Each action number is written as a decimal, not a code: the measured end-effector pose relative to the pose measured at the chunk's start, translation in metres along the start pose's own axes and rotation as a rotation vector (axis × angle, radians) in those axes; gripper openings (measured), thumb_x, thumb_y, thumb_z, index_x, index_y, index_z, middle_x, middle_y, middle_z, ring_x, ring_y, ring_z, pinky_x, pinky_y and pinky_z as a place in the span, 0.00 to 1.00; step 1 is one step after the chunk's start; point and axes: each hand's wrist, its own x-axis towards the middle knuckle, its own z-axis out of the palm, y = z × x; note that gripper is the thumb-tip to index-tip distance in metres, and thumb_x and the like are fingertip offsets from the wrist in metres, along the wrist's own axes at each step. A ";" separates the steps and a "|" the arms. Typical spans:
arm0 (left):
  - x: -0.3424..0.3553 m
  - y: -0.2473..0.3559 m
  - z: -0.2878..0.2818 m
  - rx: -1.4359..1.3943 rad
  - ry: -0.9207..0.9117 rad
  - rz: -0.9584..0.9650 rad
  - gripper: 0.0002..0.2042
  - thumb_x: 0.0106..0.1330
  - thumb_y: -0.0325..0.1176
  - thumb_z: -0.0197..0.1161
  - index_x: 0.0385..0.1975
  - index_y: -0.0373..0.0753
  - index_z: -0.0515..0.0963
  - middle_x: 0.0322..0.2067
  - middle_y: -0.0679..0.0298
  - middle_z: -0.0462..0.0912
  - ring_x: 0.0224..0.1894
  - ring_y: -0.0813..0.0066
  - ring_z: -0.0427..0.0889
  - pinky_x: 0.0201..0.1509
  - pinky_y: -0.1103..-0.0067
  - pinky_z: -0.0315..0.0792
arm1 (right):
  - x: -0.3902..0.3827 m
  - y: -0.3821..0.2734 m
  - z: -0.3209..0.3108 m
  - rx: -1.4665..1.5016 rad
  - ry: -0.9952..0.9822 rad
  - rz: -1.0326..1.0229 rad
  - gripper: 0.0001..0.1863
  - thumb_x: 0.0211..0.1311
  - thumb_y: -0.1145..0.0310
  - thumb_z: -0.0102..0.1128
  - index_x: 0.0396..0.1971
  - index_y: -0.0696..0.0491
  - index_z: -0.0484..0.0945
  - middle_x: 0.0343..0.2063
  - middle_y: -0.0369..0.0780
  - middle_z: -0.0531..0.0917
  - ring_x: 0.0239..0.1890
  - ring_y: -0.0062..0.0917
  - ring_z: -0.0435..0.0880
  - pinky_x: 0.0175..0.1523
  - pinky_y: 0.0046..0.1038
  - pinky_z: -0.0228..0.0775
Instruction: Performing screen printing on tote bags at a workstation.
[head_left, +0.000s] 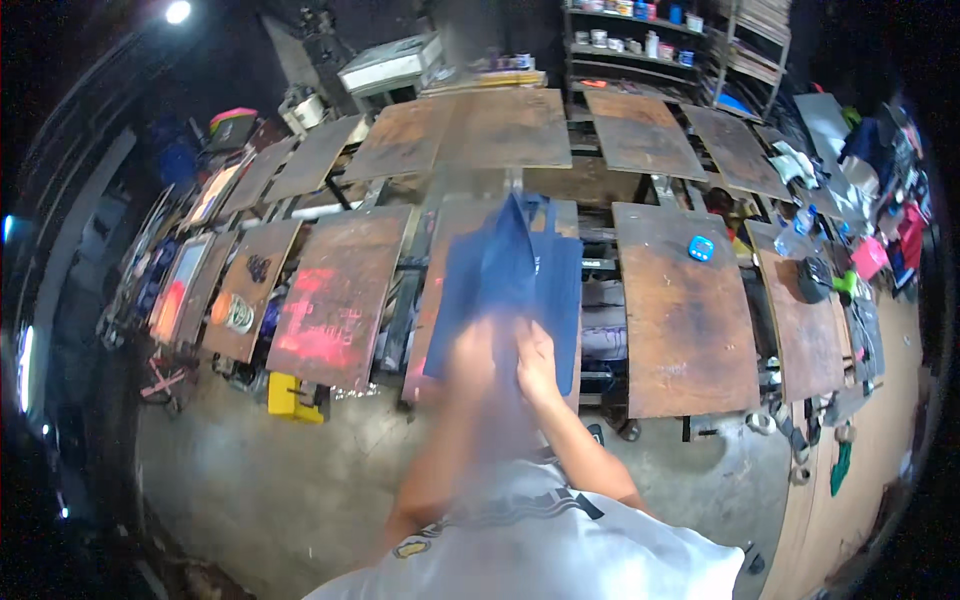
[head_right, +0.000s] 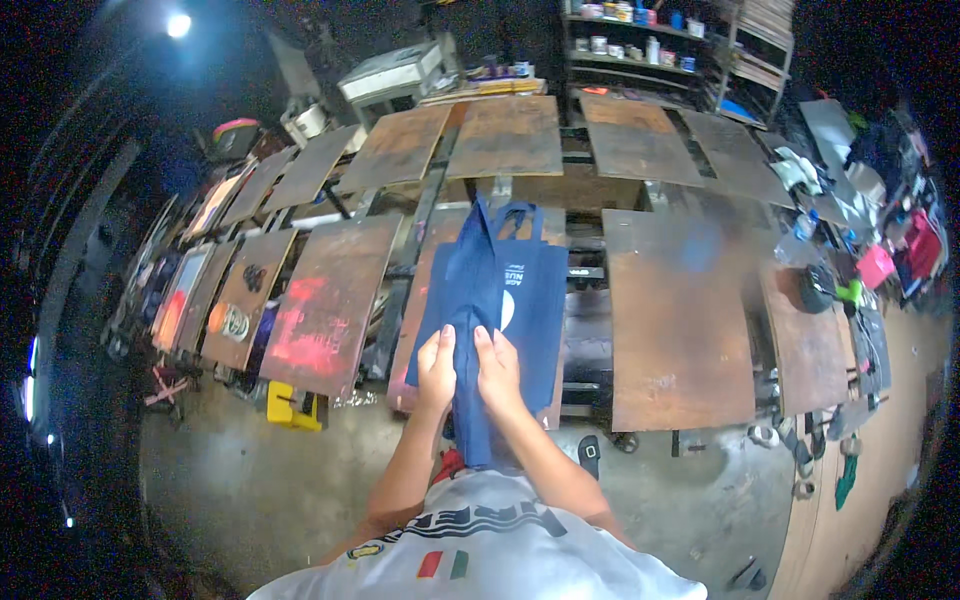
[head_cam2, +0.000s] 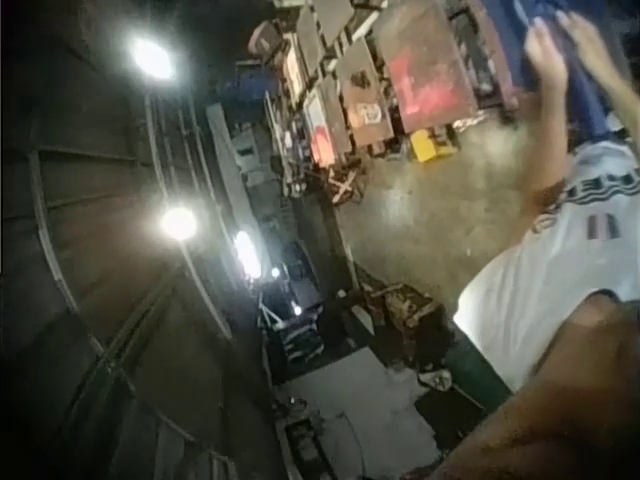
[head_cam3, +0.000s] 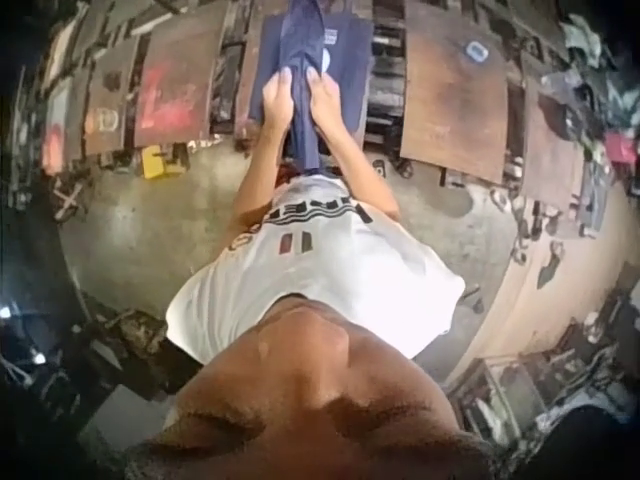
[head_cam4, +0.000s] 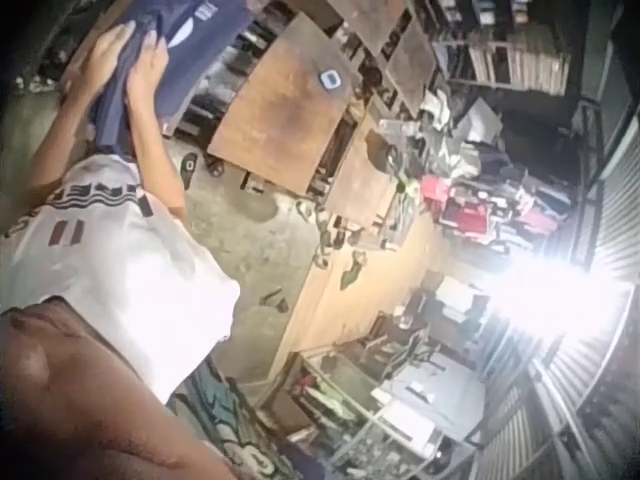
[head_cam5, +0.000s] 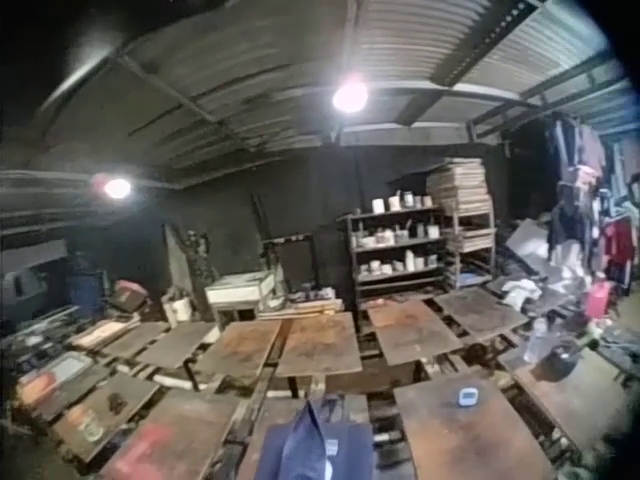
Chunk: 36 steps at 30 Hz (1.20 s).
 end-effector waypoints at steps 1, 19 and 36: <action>-0.001 -0.005 -0.001 -0.118 0.018 0.022 0.18 0.76 0.40 0.51 0.47 0.31 0.81 0.40 0.53 0.85 0.44 0.65 0.83 0.50 0.71 0.74 | 0.000 0.003 0.002 0.116 -0.040 0.007 0.18 0.76 0.60 0.51 0.52 0.59 0.77 0.44 0.37 0.83 0.46 0.20 0.79 0.54 0.24 0.69; -0.034 0.061 -0.029 0.384 0.235 0.138 0.18 0.75 0.42 0.54 0.40 0.30 0.79 0.34 0.43 0.83 0.39 0.49 0.83 0.42 0.65 0.73 | -0.001 -0.012 0.021 -0.445 -0.142 -0.211 0.15 0.72 0.61 0.55 0.40 0.61 0.77 0.25 0.56 0.79 0.29 0.49 0.82 0.34 0.40 0.71; 0.037 -0.034 -0.112 -0.100 0.164 0.124 0.19 0.76 0.43 0.50 0.46 0.31 0.80 0.45 0.46 0.83 0.50 0.53 0.81 0.53 0.64 0.72 | 0.025 0.008 0.110 0.054 -0.258 -0.110 0.15 0.77 0.61 0.50 0.43 0.58 0.79 0.35 0.32 0.80 0.38 0.14 0.74 0.46 0.21 0.67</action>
